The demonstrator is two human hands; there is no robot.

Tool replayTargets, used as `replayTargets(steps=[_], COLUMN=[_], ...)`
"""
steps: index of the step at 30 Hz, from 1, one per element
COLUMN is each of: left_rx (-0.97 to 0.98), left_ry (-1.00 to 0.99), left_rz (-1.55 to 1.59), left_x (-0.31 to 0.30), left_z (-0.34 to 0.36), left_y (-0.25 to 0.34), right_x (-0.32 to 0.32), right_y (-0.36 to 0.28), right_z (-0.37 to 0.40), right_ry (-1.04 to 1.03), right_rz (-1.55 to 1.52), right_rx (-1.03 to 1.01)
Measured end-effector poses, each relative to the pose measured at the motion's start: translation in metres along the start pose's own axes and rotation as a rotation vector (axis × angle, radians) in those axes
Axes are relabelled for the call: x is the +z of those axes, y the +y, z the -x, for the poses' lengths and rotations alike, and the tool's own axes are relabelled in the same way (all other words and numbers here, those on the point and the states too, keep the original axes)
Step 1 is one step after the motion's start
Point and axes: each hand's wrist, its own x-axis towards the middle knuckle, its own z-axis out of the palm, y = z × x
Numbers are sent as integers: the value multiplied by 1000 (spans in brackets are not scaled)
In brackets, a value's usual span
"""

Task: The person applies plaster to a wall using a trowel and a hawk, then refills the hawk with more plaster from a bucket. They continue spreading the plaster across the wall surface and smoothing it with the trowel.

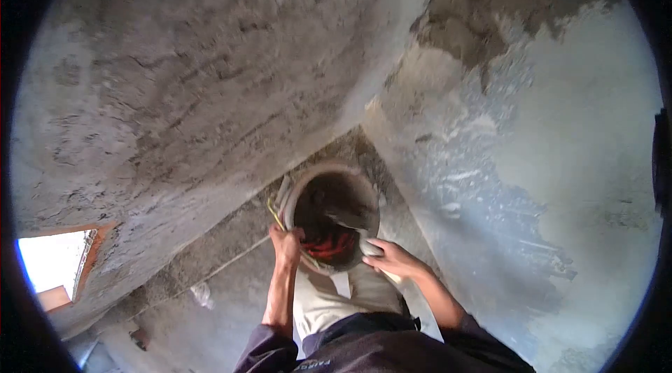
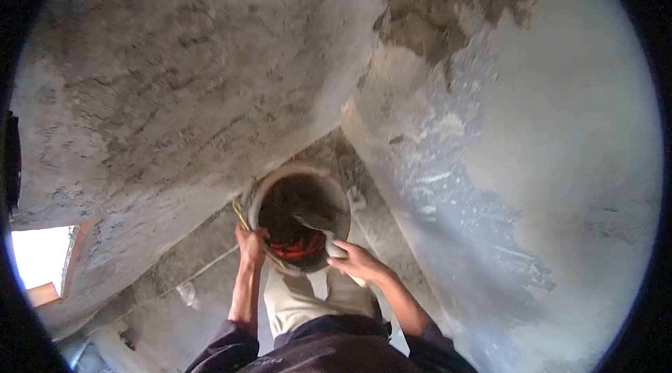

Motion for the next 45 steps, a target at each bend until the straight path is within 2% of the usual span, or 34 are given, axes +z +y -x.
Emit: replayTargets(steps=[2, 3, 4, 5, 6, 7, 8, 10, 11, 13, 14, 16, 18, 20, 22, 23, 24, 26, 28, 29, 30, 31, 33, 35, 37, 38, 39, 40, 41, 42, 43, 44, 45], left_rx=[0, 11, 13, 5, -20, -35, -35, -119, -102, -117, -124, -16, 0, 35, -67, -86, -82, -108, -158, -181, -165, -111, -44, 73, -47, -103, -160, -235, -294, -346, -379, -371, -343], left_ry=[-10, -15, -18, 13, 15, -38, -93, -99, -130, -118, -113, -14, -46, -79, -89, -78, -61, -45, -159, -81, -81, -41, -3, 132, -218, -377, -534, -476, -461, -416, -440, -329, -326], left_rz=[-5, 56, 114, 166, 143, 187, 244, 235, 248, 267, 261, -116, -85, -55, -231, -240, -236, -242, -17, -161, -156, -45, 70, -478, -95, -71, -50, -63, 116, 190, 381, 355, 203], left_x=[-4, -7, -12, -15, -21, -31, -35, -40, -36, -26, -21, -23, -26, -30, -39, -46, -56, -76, -84, -83, -83, -84, -89, -86, -59, -50, -42, -31, -22, -8, -17, -8, -3], left_z=[-12, -20, -26, -38, -48, -58, -75, -94, -108, -125, -146, -179, -212, -246, -275, -289, -304, -319, -322, -317, -318, -313, -295, -262, -215, -198, -181, -165, -158, -150, -147, -133, -121], left_y=[-10, -16, -25, -37, -49, -60, -71, -97, -106, -117, -131, -176, -223, -259, -294, -310, -329, -349, -349, -344, -341, -338, -324, -282, -220, -210, -205, -206, -205, -179, -182, -169, -157], right_x=[14, 16, 18, 16, 17, 16, 9, 2, -1, 5, 6, 21, 24, 33, 34, 34, 33, 35, 45, 48, 45, 41, 44, 43, 34, 17, -5, -25, -34, -44, -57, -65, -69], right_y=[11, 6, 10, 13, 44, 71, 91, 128, 143, 168, 179, 213, 233, 247, 256, 258, 264, 278, 263, 258, 253, 248, 246, 251, 261, 245, 219, 203, 236, 272, 276, 280, 311], right_z=[-32, -41, -51, -60, -75, -93, -105, -144, -164, -194, -216, -251, -288, -327, -363, -374, -386, -394, -381, -381, -384, -384, -387, -403, -416, -410, -397, -391, -408, -427, -426, -423, -432], right_ry=[83, 136, 247, 379, 551, 875, 955, 653, 648, 149, 144, 230, 132, 325, 342, 312, 303, 199, 219, 262, 308, 297, 321, 351, 361, 379, 587, 792, 946, 1102, 967, 816, 723], right_rz=[231, 365, 337, 185, -1, 153, 280, -621, -628, -1101, -1105, -943, -944, -748, -753, -893, -900, -695, -763, -697, -634, -604, -570, -533, -495, -497, -285, -67, 208, 481, 488, 500, 608], right_rx=[-294, -175, -175, -106, -152, -151, -97, 235, 252, 251, 260, 288, 216, 260, 269, 109, 132, 170, 154, 97, 31, 106, 95, 66, 23, 11, 126, 237, 346, 466, 555, 634, 608])
